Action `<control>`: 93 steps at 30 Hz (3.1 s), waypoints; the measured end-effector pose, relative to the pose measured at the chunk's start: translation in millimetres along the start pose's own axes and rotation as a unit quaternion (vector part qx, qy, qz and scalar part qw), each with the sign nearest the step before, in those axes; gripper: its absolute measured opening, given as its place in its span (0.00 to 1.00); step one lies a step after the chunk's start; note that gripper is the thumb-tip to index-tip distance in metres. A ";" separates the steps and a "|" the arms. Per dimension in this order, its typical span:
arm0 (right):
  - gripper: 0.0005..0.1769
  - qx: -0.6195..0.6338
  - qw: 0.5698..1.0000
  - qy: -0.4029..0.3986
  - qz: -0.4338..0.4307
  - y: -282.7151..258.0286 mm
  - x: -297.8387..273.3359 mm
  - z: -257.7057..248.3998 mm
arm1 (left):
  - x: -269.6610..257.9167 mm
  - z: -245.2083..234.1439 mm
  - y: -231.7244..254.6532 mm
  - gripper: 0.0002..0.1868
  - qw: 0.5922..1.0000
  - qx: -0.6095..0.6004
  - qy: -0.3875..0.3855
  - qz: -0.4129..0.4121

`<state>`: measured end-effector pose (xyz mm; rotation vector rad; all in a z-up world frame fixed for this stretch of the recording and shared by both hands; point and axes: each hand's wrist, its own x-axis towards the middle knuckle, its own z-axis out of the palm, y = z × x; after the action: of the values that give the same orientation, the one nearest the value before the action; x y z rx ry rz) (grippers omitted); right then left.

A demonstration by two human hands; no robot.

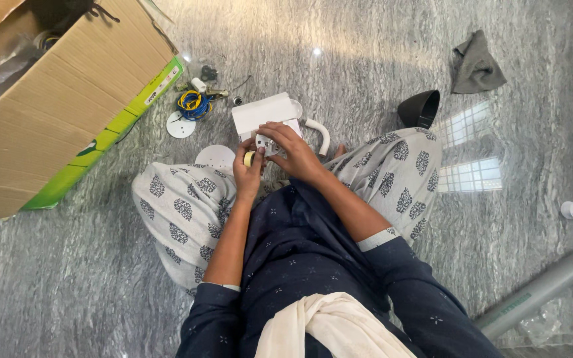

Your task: The person sits on the floor and assembles a ceiling light fixture. They handle a white circular base, a black lampshade, and a small box of components, using a screwdriver to attach parts. The person places the assembled components into a cardboard box.

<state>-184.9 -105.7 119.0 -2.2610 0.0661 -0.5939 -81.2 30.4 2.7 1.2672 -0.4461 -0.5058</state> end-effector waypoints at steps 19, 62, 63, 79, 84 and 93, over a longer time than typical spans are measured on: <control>0.34 0.037 0.989 0.095 0.106 20.2 2.5 1.7 | 7.3 -15.5 24.5 0.20 0.966 -0.239 -0.084 -0.045; 0.37 0.071 0.997 -0.002 -0.021 9.7 11.7 30.8 | 30.2 -31.2 18.6 0.20 0.991 0.050 -0.076 0.095; 0.37 0.073 0.997 0.010 -0.026 10.0 11.3 32.1 | 28.0 -30.3 19.6 0.21 0.989 0.036 -0.091 0.107; 0.33 0.149 0.988 0.027 0.009 18.0 17.3 40.7 | 35.8 -16.3 14.6 0.33 0.976 -0.164 -0.131 -0.060; 0.35 0.057 0.998 0.013 -0.029 9.0 27.7 32.6 | 34.1 -15.4 25.9 0.40 0.978 -0.176 -0.110 -0.013; 0.10 0.062 0.971 0.102 0.206 43.8 25.1 31.4 | 51.6 -51.5 27.5 0.42 0.962 -0.225 0.136 -0.069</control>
<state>-142.9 -120.4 79.6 -1.9781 0.5706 -0.5823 -6.6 46.4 18.8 0.9095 -0.0052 -0.5069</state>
